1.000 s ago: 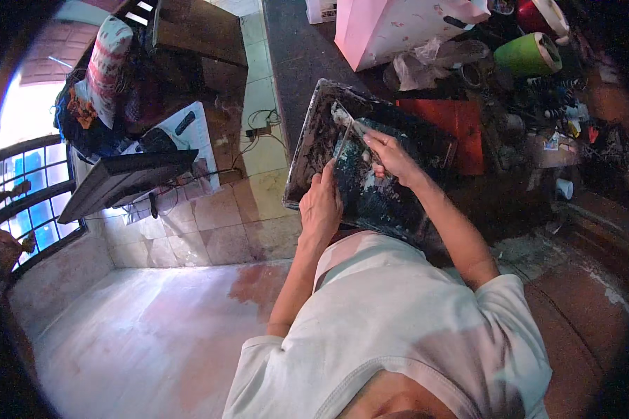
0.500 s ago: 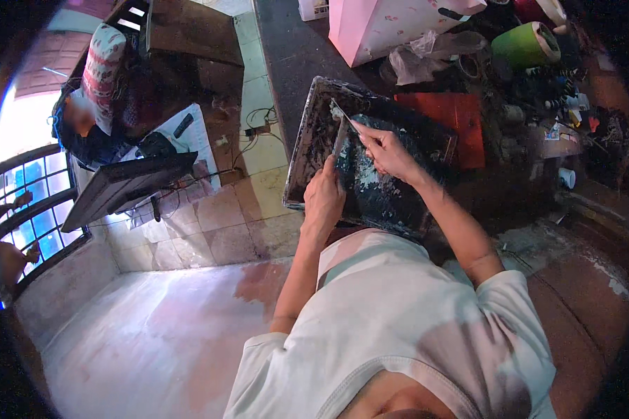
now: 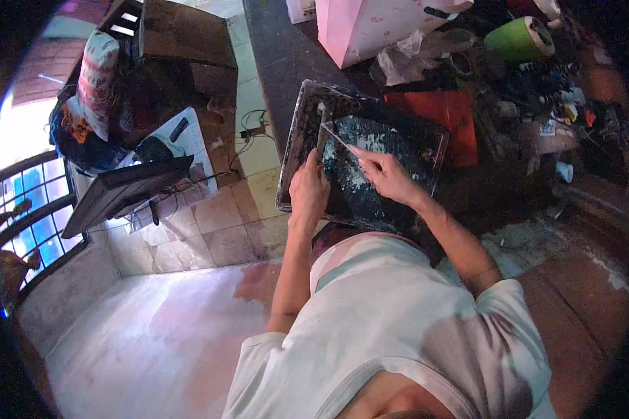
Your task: The person mixes plaster in a tray using a putty knife and then scrapes the excess off the tool.
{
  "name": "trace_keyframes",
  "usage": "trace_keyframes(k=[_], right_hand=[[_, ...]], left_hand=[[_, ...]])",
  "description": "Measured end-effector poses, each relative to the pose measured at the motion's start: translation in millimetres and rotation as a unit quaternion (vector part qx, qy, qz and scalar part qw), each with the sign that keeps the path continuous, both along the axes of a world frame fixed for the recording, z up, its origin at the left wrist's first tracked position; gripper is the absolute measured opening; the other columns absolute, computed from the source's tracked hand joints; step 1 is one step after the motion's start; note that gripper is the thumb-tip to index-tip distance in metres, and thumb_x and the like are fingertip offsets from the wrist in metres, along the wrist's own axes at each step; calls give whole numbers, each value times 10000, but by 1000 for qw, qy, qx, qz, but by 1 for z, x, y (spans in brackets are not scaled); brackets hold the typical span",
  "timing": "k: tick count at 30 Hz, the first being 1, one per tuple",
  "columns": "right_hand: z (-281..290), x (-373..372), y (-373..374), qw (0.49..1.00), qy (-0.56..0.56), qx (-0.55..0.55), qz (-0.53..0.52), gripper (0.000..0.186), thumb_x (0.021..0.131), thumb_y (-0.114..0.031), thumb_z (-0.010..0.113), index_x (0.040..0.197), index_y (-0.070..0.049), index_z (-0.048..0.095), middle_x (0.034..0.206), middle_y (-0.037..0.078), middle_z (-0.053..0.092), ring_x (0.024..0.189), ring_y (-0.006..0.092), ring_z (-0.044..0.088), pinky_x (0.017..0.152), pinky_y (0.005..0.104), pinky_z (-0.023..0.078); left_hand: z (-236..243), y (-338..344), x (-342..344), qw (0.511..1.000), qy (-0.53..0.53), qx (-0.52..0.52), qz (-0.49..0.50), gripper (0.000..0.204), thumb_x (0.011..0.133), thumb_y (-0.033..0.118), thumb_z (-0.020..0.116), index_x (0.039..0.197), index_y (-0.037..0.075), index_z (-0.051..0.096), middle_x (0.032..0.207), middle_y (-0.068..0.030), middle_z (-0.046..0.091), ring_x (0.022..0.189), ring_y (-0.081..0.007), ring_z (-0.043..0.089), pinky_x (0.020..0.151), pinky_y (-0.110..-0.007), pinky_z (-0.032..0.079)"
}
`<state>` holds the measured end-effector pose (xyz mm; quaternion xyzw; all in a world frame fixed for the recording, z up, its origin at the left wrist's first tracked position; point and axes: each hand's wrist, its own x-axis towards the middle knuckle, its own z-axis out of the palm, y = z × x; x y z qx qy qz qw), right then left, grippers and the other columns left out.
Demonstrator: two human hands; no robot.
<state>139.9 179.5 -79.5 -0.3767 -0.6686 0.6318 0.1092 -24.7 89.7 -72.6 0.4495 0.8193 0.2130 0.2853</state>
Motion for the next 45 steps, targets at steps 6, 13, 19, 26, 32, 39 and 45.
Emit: trace_keyframes(k=[6,13,19,26,32,39,45], right_hand=[[21,8,27,981,6,-175,-84,380,957,-201,423,1329,-123,441,618,-31,459,429,47,396,395,211,355],[5,-2,48,976,57,-208,-35,363,971,-241,389,1284,-63,434,661,20,544,394,55,422,367,194,363],[-19,7,50,836,187,-513,-59,237,951,-266,430,1103,-89,474,693,25,530,437,63,477,375,205,397],[-30,-2,46,822,161,-536,-104,241,956,-291,432,1072,-85,479,654,-16,459,418,39,430,378,190,389],[-34,-6,46,797,223,-550,-114,197,956,-276,423,1008,-87,446,665,-7,466,471,66,447,427,219,404],[-23,-15,33,776,127,-605,-124,264,958,-288,427,1076,-62,494,639,-19,446,442,34,423,388,198,366],[-17,5,19,836,90,-533,-93,269,957,-304,429,1064,-67,496,656,-4,492,408,36,441,377,187,400]], left_hand=[[17,-6,6,998,-6,-37,45,314,893,137,459,1184,23,485,825,-246,606,780,-405,588,684,-473,440],[18,-11,8,990,-82,-38,107,320,893,177,470,1158,-2,489,744,-244,598,726,-401,590,642,-457,434],[19,-20,17,994,-34,-21,104,328,884,191,485,1159,12,486,714,-235,583,677,-377,590,613,-432,437],[10,-17,25,979,-145,-31,142,321,892,179,468,1164,9,471,690,-229,563,611,-353,561,594,-404,431],[22,-18,34,987,-107,-44,115,321,898,160,456,1180,7,457,710,-254,568,646,-386,573,594,-434,427],[5,-16,37,995,-41,33,90,274,899,139,465,1134,-1,479,748,-276,580,711,-440,570,603,-475,422],[1,-11,36,991,-51,38,117,269,899,150,467,1108,-15,499,765,-278,584,720,-444,571,620,-470,430]])
